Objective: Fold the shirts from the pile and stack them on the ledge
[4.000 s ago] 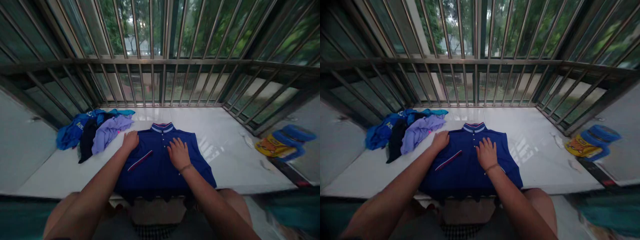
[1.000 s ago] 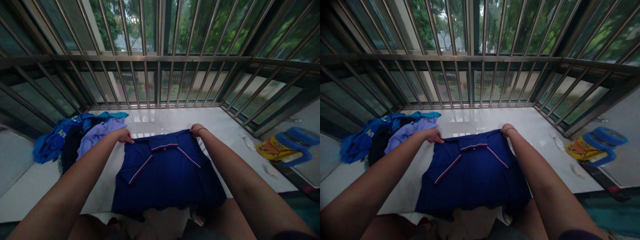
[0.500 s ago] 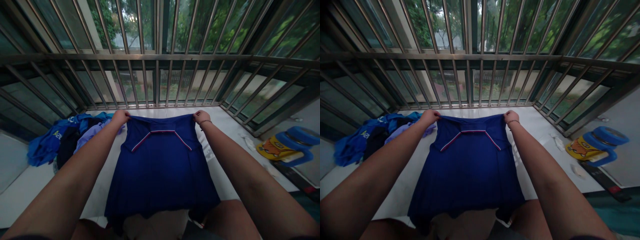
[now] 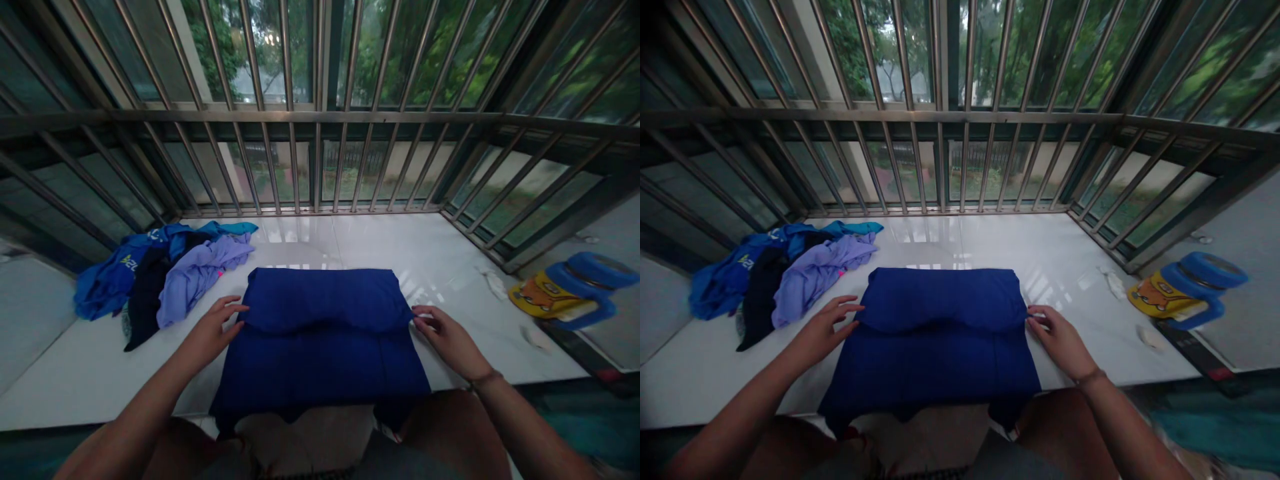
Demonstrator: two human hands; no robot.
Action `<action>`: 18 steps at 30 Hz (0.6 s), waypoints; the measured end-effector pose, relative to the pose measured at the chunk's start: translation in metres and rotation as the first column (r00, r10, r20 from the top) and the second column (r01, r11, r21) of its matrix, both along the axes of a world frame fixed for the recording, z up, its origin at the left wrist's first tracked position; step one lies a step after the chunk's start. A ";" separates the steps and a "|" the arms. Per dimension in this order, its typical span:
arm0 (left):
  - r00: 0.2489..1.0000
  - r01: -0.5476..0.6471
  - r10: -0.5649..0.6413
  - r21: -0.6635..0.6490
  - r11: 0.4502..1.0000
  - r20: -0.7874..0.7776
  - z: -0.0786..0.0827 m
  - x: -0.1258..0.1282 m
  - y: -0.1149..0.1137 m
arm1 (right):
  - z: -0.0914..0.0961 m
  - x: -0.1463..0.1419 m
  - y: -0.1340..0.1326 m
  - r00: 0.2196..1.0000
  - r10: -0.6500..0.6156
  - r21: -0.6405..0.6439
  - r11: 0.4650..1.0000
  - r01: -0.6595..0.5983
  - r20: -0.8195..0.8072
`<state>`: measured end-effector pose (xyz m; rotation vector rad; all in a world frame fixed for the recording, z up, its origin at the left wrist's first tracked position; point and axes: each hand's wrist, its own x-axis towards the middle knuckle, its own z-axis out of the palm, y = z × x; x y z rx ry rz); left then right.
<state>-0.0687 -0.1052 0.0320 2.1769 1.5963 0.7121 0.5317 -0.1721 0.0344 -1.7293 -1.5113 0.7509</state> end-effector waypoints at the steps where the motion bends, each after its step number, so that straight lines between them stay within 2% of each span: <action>1: 1.000 -0.016 0.016 0.033 0.999 -0.002 -0.010 0.000 -0.018 | -0.008 -0.003 -0.021 1.000 0.006 0.029 1.000 -0.007 0.031; 3: 0.995 -0.104 0.104 0.083 0.991 -0.002 -0.018 0.002 -0.052 | -0.018 -0.010 -0.060 0.990 -0.057 0.074 0.996 0.048 0.132; 5: 0.976 -0.217 0.217 0.043 0.975 -0.007 -0.016 0.007 -0.083 | -0.025 -0.020 -0.095 0.955 -0.164 0.071 0.986 0.151 0.245; 7: 0.957 -0.288 0.283 -0.101 0.952 -0.068 -0.011 0.008 -0.111 | -0.032 -0.031 -0.127 0.925 -0.219 0.044 0.975 0.216 0.311; 10: 0.949 -0.303 0.240 -0.374 0.877 -0.207 -0.014 0.001 -0.147 | -0.046 -0.052 -0.163 0.935 -0.214 -0.042 0.971 0.235 0.283; 12: 0.953 -0.290 0.198 -0.494 0.820 -0.230 -0.025 -0.005 -0.164 | -0.057 -0.067 -0.175 0.959 -0.190 -0.141 0.965 0.222 0.208; 14: 0.955 -0.290 0.205 -0.543 0.788 -0.214 -0.040 -0.008 -0.174 | -0.067 -0.080 -0.176 0.969 -0.185 -0.200 0.956 0.216 0.163; 18: 0.950 -0.307 0.285 -0.565 0.765 -0.130 -0.062 -0.001 -0.178 | -0.075 -0.095 -0.159 0.967 -0.189 -0.160 0.963 0.216 0.170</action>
